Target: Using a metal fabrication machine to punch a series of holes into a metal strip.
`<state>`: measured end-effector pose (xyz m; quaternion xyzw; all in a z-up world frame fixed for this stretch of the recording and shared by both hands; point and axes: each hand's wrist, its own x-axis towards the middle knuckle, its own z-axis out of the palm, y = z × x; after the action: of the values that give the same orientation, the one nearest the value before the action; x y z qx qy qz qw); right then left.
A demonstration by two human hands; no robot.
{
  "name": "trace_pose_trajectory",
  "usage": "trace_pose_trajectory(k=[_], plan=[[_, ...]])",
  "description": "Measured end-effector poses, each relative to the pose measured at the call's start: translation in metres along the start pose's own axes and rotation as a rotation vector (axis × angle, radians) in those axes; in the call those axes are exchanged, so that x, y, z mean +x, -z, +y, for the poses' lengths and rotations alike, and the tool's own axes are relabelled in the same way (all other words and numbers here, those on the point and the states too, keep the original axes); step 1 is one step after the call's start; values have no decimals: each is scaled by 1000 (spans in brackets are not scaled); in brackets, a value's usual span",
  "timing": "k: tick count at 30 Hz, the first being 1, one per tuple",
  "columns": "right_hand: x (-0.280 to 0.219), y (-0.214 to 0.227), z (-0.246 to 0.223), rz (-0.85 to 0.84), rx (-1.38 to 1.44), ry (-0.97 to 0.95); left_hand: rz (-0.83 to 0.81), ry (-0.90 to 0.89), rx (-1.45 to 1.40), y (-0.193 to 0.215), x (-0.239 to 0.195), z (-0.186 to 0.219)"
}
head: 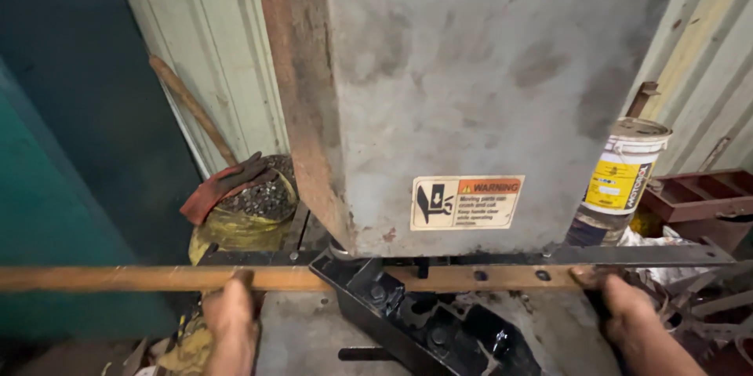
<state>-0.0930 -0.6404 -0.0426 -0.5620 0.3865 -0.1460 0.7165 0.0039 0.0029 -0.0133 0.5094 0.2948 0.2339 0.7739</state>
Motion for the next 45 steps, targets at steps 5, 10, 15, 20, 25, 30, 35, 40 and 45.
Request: trace_pose_trajectory(k=[5, 10, 15, 20, 25, 30, 35, 40, 45], plan=[[29, 5, 13, 19, 168, 53, -56, -22, -21, 1, 0, 0], [50, 12, 25, -72, 298, 140, -108, 204, -155, 8, 66, -47], [11, 3, 14, -33, 299, 159, -163, 197, -164, 8, 38, -24], [-12, -3, 4, -30, 276, 152, -148, 151, -119, 6, 19, -10], [-32, -8, -4, 26, 262, 190, -126, 99, -66, 4, 18, -11], [-60, -14, -11, 53, 245, 335, -104, 108, -69, 2, 7, -6], [-71, -20, -14, 21, 295, 379, -133, 107, -100, 4, 7, -6], [-48, -17, -8, -1, 305, 264, -125, 91, -86, 2, 5, -3], [-16, -1, 10, 11, 181, 249, -131, 44, -101, 4, 16, -19]])
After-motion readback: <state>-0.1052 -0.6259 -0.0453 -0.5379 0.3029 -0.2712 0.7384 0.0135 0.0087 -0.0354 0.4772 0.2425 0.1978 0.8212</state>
